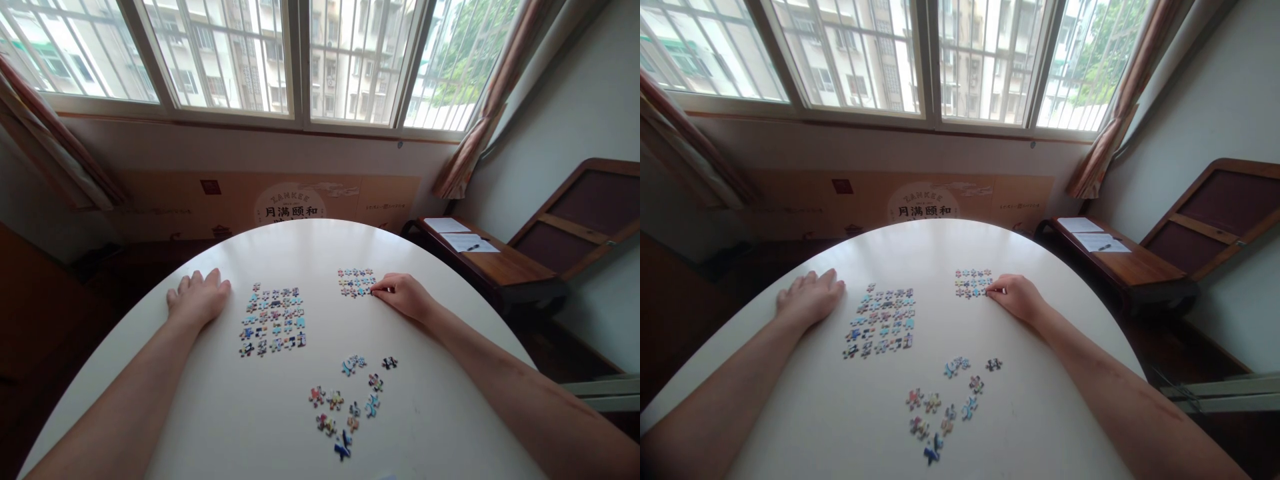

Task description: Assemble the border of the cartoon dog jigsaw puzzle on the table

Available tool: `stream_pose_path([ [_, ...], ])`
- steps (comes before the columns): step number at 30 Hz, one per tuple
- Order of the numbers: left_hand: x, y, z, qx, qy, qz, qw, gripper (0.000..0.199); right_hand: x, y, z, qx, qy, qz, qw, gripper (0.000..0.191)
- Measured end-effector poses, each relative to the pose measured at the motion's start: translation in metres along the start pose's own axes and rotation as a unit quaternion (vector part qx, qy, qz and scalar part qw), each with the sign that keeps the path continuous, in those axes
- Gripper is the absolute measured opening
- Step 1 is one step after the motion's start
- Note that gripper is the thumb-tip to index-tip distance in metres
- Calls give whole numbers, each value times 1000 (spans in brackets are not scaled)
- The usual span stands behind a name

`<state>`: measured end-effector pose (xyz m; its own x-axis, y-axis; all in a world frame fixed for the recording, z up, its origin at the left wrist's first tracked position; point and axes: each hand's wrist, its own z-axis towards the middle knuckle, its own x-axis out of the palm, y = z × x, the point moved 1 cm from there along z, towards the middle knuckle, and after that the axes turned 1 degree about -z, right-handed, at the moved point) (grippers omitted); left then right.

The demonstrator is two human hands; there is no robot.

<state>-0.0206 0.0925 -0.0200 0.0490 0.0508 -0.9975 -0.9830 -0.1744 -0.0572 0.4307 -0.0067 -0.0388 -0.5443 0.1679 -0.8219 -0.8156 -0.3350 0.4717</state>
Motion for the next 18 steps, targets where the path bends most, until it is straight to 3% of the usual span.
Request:
stream_pose_path([
  [4, 1, 0, 1, 0, 3, 4, 1000, 66, -2, 1, 0, 1, -4, 13, 1000, 17],
  [8, 2, 1, 2, -1, 3, 4, 1000, 65, -19, 14, -5, -16, 11, 43, 999, 15],
  [10, 2, 1, 2, 1, 1, 3, 1000, 65, -32, 29, -11, -52, 91, 78, 991, 14],
  [14, 1, 0, 1, 2, 0, 7, 1000, 64, -48, 64, -27, -96, 305, 59, 946, 12],
  [18, 0, -1, 0, 4, -2, 6, 1000, 63, -47, 84, -36, -87, 373, 13, 924, 18],
])
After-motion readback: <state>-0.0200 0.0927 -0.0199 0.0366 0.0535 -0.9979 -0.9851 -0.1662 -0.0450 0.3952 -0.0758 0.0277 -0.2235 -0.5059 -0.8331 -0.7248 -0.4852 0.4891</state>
